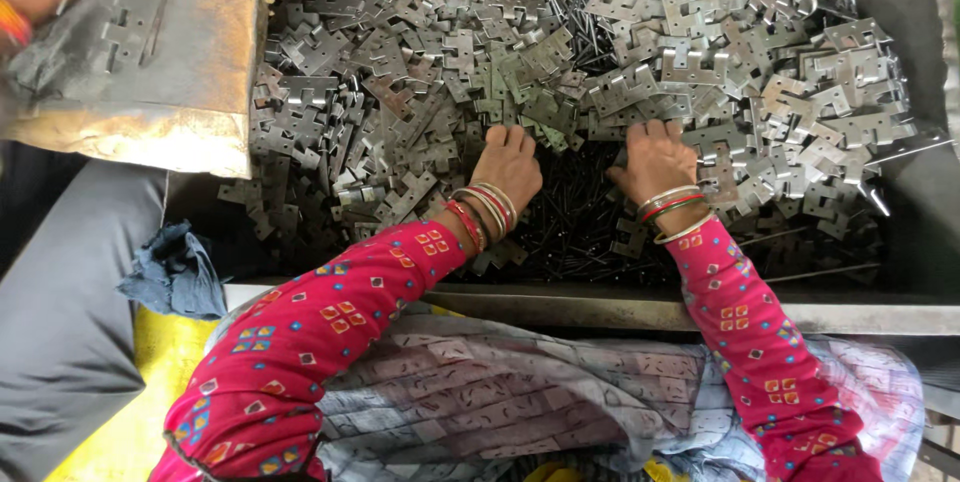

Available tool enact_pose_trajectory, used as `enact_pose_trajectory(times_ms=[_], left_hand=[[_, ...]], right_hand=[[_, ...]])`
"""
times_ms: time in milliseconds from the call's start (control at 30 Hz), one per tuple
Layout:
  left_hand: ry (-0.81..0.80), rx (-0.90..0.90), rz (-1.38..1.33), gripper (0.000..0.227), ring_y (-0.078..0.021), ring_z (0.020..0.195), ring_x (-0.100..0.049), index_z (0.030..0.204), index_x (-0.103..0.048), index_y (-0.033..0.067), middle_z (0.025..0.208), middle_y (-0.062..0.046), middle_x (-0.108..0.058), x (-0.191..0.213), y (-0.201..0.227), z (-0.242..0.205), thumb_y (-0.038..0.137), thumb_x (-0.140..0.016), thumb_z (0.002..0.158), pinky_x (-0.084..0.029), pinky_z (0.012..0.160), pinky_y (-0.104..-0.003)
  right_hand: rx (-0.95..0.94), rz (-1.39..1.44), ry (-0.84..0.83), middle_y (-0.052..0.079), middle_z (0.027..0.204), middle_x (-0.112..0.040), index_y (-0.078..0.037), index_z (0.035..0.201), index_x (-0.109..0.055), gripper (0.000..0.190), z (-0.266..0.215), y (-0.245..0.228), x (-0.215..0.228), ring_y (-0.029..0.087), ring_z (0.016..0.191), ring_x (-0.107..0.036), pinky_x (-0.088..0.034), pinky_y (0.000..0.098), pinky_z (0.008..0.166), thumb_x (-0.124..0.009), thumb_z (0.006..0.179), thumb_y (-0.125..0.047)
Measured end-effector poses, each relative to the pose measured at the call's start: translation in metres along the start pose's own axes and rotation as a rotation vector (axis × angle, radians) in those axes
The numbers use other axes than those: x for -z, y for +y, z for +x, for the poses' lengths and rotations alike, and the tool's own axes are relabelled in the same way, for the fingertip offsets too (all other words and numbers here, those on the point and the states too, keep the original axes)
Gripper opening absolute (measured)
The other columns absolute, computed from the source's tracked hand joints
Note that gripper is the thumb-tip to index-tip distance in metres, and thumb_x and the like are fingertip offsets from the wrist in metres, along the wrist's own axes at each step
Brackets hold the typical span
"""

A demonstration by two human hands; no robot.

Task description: The person sits on the floor and assembles small metal parts by hand, picking up brackets and pins from a large bin and inserting the pins into the brackets. Another person works nearby, but the camera wearer focuses on their own assembly task.

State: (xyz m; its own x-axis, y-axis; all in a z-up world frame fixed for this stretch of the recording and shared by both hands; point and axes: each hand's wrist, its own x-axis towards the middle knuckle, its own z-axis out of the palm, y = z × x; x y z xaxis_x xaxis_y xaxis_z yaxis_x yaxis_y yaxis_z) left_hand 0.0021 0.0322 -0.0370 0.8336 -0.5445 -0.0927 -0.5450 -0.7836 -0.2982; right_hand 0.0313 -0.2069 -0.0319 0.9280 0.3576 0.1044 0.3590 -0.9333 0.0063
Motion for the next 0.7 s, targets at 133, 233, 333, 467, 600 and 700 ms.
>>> enact_pose_trajectory(times_ms=[133, 233, 333, 467, 600, 700], left_hand=[[-0.061, 0.001, -0.081, 0.020, -0.0305, 0.114, -0.050, 0.094, -0.080, 0.0132, 0.110, -0.009, -0.068, 0.002, -0.002, 0.001, 0.021, -0.066, 0.083, -0.034, 0.096, -0.049], [-0.062, 0.023, -0.151, 0.019, -0.0305, 0.116, -0.050, 0.095, -0.081, 0.0120, 0.108, -0.010, -0.069, 0.000, 0.000, 0.002, 0.021, -0.064, 0.092, -0.034, 0.100, -0.048], [-0.139, -0.021, -0.041, 0.018, -0.0324, 0.115, -0.049, 0.097, -0.079, 0.0099, 0.108, -0.011, -0.068, -0.004, 0.005, 0.007, 0.019, -0.067, 0.086, -0.034, 0.098, -0.049], [0.065, 0.002, -0.012, 0.027, -0.0311, 0.110, -0.050, 0.105, -0.076, 0.0034, 0.105, -0.012, -0.067, -0.010, 0.010, 0.005, 0.020, -0.066, 0.086, -0.036, 0.094, -0.048], [0.044, 0.000, 0.014, 0.026, -0.0304, 0.110, -0.050, 0.103, -0.075, 0.0042, 0.104, -0.011, -0.067, -0.011, 0.009, 0.006, 0.020, -0.065, 0.084, -0.036, 0.094, -0.047], [0.081, -0.004, -0.047, 0.025, -0.0294, 0.110, -0.051, 0.101, -0.076, 0.0057, 0.103, -0.010, -0.068, -0.014, 0.005, 0.007, 0.022, -0.064, 0.087, -0.036, 0.095, -0.045]], right_hand=[[0.029, 0.029, 0.033, 0.015, 0.102, -0.067, -0.007, 0.095, -0.065, 0.043, -0.004, 0.000, 0.005, 0.037, 0.102, -0.065, -0.053, 0.0531, 0.080, -0.089, 0.069, -0.032], [0.059, 0.346, -0.039, 0.013, 0.093, -0.068, -0.006, 0.095, -0.060, 0.036, -0.003, -0.001, 0.006, 0.035, 0.090, -0.068, -0.054, 0.0481, 0.076, -0.086, 0.086, -0.029], [0.018, 0.714, 0.101, 0.010, 0.087, -0.069, -0.006, 0.101, -0.059, 0.031, 0.000, -0.003, 0.009, 0.026, 0.078, -0.072, -0.057, 0.0390, 0.068, -0.081, 0.092, -0.025], [-0.028, 1.270, 0.268, 0.005, 0.092, -0.065, -0.010, 0.103, -0.057, 0.020, 0.007, 0.002, 0.020, 0.021, 0.086, -0.068, -0.060, 0.0345, 0.071, -0.074, 0.101, -0.020], [-0.363, 2.003, 0.175, 0.004, 0.097, -0.070, -0.010, 0.109, -0.062, 0.019, 0.004, 0.015, 0.038, 0.021, 0.092, -0.073, -0.064, 0.0379, 0.076, -0.068, 0.103, -0.027], [-0.413, 2.260, 0.103, 0.012, 0.091, -0.074, -0.003, 0.112, -0.067, 0.052, 0.009, 0.023, 0.047, 0.022, 0.078, -0.071, -0.059, 0.0343, 0.065, -0.058, 0.100, -0.053]])
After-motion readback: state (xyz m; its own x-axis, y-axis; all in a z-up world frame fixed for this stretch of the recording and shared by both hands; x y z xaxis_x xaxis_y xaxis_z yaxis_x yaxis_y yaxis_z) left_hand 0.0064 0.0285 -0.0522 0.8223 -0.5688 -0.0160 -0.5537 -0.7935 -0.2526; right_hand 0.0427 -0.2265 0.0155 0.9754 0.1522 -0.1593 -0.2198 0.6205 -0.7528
